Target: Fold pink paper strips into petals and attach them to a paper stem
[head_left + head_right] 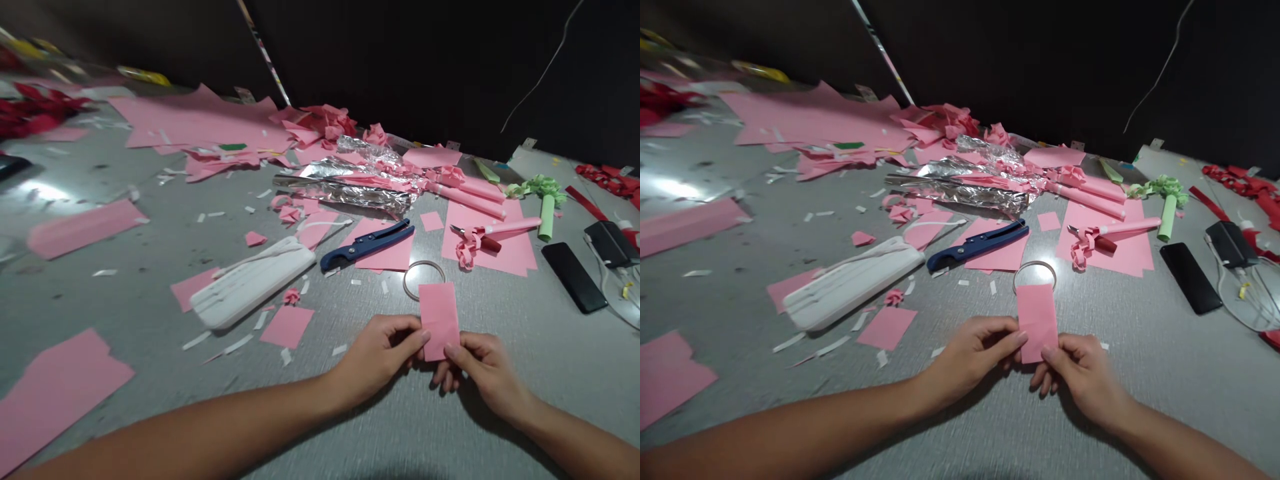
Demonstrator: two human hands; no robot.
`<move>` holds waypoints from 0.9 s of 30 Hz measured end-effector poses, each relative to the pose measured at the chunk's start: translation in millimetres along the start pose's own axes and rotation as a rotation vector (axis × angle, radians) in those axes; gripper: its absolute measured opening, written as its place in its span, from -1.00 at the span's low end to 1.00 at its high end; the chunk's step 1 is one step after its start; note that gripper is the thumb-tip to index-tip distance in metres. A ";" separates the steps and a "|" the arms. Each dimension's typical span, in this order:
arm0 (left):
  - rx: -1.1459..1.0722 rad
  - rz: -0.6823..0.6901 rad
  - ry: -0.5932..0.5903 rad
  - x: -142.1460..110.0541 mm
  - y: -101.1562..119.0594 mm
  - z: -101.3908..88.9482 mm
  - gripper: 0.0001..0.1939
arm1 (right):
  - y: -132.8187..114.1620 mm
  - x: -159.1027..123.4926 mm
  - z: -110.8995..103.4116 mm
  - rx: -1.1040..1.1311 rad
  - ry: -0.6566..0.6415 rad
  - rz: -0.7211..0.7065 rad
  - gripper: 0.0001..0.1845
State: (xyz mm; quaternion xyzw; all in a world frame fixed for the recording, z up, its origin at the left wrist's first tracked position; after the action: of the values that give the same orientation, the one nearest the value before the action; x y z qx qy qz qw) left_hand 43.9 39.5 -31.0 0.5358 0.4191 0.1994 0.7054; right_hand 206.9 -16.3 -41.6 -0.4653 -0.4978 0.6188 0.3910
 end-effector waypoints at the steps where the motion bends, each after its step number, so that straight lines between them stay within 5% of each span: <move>1: -0.002 0.001 0.000 0.2 -0.1 0.1 -0.62 | 0.1 0.1 -0.1 0.002 -0.001 -0.001 -0.39; 27: 0.056 0.018 -0.007 -2.5 -3.8 1.6 -0.55 | -0.1 -0.9 1.6 -0.021 -0.002 -0.048 -0.42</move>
State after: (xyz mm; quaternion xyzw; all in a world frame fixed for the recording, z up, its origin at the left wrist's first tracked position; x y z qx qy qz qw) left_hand 43.1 35.4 -33.4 0.5598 0.4173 0.1922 0.6896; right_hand 205.6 -17.5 -41.3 -0.4566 -0.5157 0.6043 0.4005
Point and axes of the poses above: each hand's wrist, its own x-axis towards the middle knuckle, its own z-axis out of the palm, y = z × x, the point moved 6 cm from there along x, towards the middle knuckle, and after that the axes turned 9 degrees about -z, right-handed, at the moved point
